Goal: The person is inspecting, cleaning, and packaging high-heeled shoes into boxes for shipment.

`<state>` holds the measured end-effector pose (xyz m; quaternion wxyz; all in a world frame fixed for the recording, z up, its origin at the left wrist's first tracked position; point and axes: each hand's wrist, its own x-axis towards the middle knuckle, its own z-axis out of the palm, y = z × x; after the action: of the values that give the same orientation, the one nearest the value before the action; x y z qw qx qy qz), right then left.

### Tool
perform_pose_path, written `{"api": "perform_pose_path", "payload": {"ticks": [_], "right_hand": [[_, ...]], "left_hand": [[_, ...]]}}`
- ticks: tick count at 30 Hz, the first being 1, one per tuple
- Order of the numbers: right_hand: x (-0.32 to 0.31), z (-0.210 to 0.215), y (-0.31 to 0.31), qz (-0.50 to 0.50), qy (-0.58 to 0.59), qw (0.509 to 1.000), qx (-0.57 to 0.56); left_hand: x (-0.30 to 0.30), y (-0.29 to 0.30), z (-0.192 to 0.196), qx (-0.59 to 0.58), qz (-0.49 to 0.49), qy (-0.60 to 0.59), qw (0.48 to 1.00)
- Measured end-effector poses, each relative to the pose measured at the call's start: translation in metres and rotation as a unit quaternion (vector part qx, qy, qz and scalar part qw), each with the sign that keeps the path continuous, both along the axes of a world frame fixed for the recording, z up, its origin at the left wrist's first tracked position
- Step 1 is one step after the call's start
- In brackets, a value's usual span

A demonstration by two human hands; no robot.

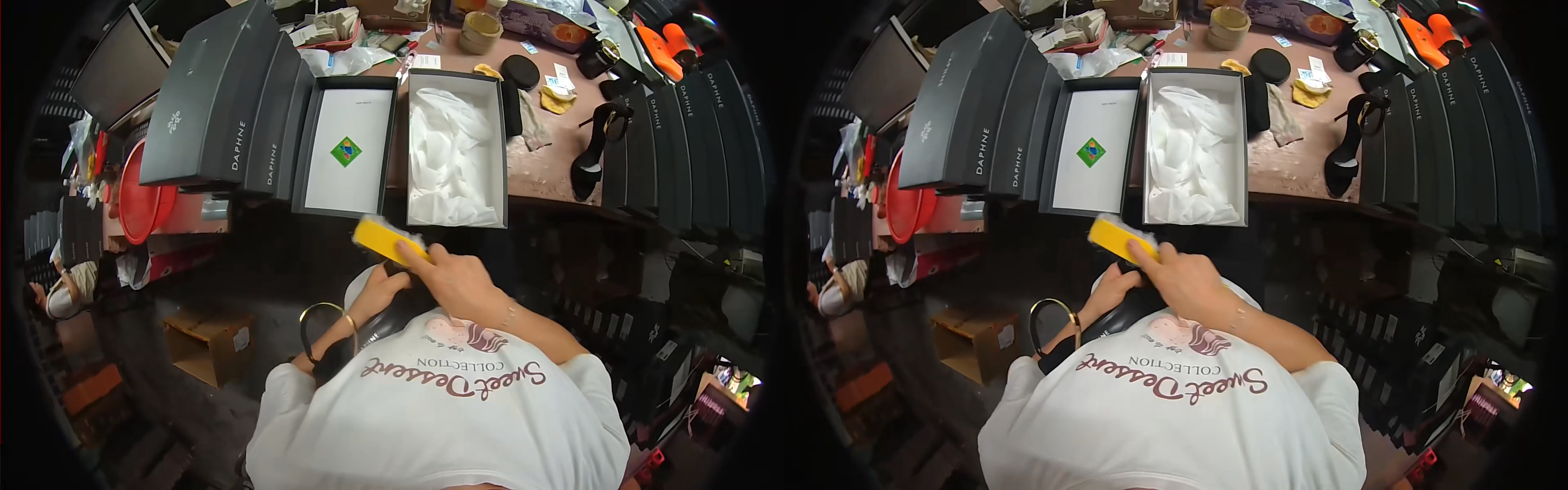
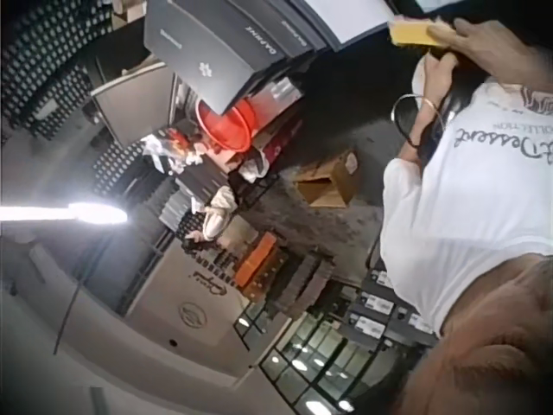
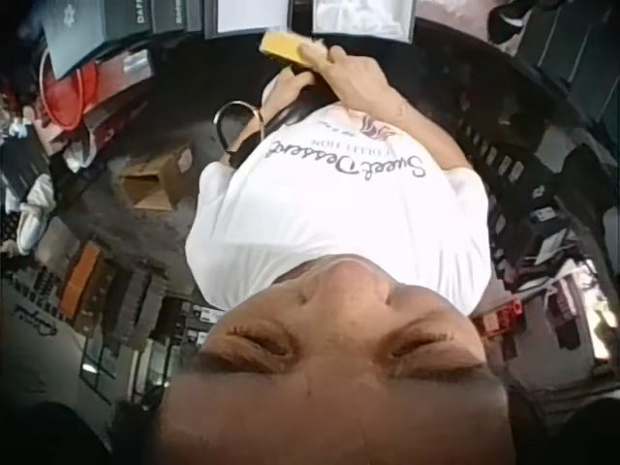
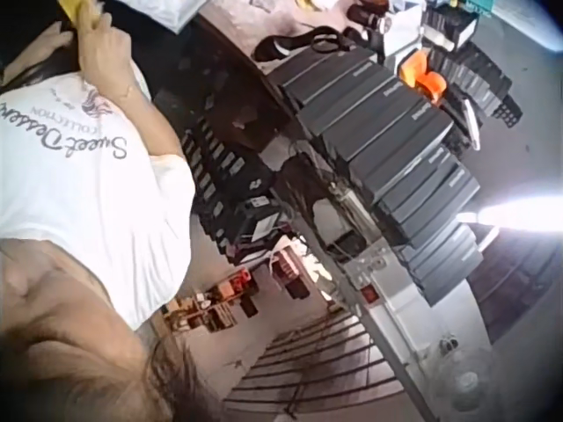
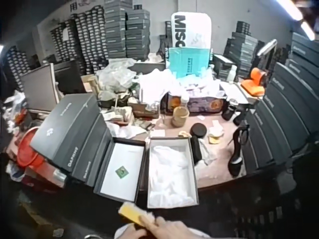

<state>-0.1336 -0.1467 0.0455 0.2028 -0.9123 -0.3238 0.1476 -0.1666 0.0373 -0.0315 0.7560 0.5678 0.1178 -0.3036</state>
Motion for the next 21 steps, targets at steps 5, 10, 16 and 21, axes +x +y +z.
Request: {"api": "perform_pose_path", "payload": {"ticks": [5,10,16,21], "right_hand": [[-0.016,0.034,-0.047,0.053,0.118,0.987,-0.096],[0.015,0.013,-0.009,0.007,0.035,0.999,-0.022],[0.005,0.035,-0.044,0.068,0.091,0.993,-0.034],[0.048,0.009,-0.005,-0.009,-0.023,1.0,-0.019]], "left_hand": [[-0.017,0.021,-0.013,-0.011,0.123,0.02,0.992],[-0.003,0.007,0.007,-0.013,0.028,0.033,0.999],[-0.007,0.021,0.004,-0.084,0.095,0.04,0.991],[0.004,0.005,0.013,-0.091,0.0,0.021,0.996]]}}
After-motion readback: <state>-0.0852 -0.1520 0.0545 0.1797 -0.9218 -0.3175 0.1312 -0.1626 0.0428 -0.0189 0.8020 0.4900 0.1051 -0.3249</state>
